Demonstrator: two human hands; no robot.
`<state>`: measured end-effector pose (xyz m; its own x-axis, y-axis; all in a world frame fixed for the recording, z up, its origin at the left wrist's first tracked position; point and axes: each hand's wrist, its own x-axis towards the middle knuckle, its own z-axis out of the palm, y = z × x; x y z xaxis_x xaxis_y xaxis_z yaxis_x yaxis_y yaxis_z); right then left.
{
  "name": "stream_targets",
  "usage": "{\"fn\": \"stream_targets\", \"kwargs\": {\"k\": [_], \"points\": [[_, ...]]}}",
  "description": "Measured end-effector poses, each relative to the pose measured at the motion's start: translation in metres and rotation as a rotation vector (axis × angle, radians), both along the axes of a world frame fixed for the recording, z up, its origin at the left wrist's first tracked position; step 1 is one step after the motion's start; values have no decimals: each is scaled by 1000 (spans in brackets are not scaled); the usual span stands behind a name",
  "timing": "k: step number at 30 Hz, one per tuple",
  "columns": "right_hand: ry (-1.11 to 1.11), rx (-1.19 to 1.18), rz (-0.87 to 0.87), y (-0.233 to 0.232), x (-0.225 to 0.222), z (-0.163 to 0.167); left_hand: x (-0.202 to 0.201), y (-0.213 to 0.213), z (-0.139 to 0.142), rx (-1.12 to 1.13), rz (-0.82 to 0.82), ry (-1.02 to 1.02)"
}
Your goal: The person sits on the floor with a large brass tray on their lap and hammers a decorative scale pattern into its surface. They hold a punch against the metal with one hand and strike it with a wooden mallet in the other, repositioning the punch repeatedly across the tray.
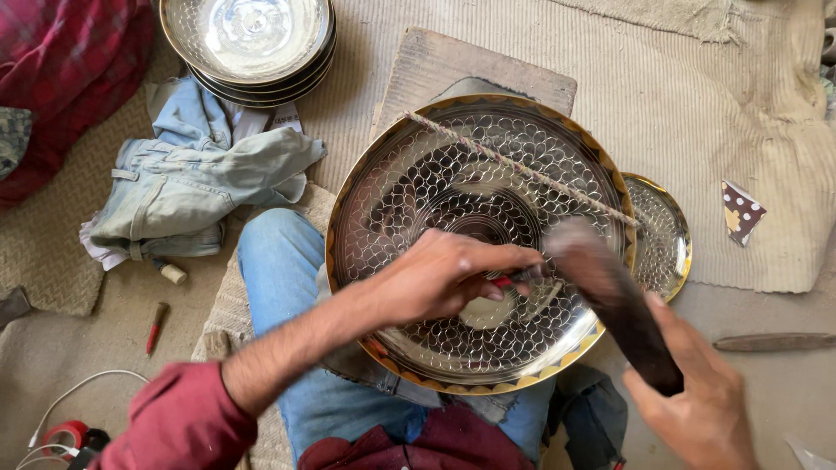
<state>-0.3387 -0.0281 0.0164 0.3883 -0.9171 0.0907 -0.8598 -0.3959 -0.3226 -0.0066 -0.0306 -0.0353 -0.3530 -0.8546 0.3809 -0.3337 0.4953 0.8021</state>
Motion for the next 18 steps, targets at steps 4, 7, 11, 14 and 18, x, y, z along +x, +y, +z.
{"fn": "stream_targets", "kwargs": {"k": [4,7,11,14,18], "points": [[-202,-138,-8,36,-17,-53,2,-22,6,168,-360,10],[-428,-35,-165,62,-22,-85,-1,-34,11,226,-434,-13],[-641,-70,-273,85,-20,-107,2,-37,14,104,-476,-44],[-892,-18,-364,92,-15,-108,2,-38,12,126,-522,-67],[-609,-110,-280,87,-4,-101,-5,-42,9,212,-563,-128]]}}
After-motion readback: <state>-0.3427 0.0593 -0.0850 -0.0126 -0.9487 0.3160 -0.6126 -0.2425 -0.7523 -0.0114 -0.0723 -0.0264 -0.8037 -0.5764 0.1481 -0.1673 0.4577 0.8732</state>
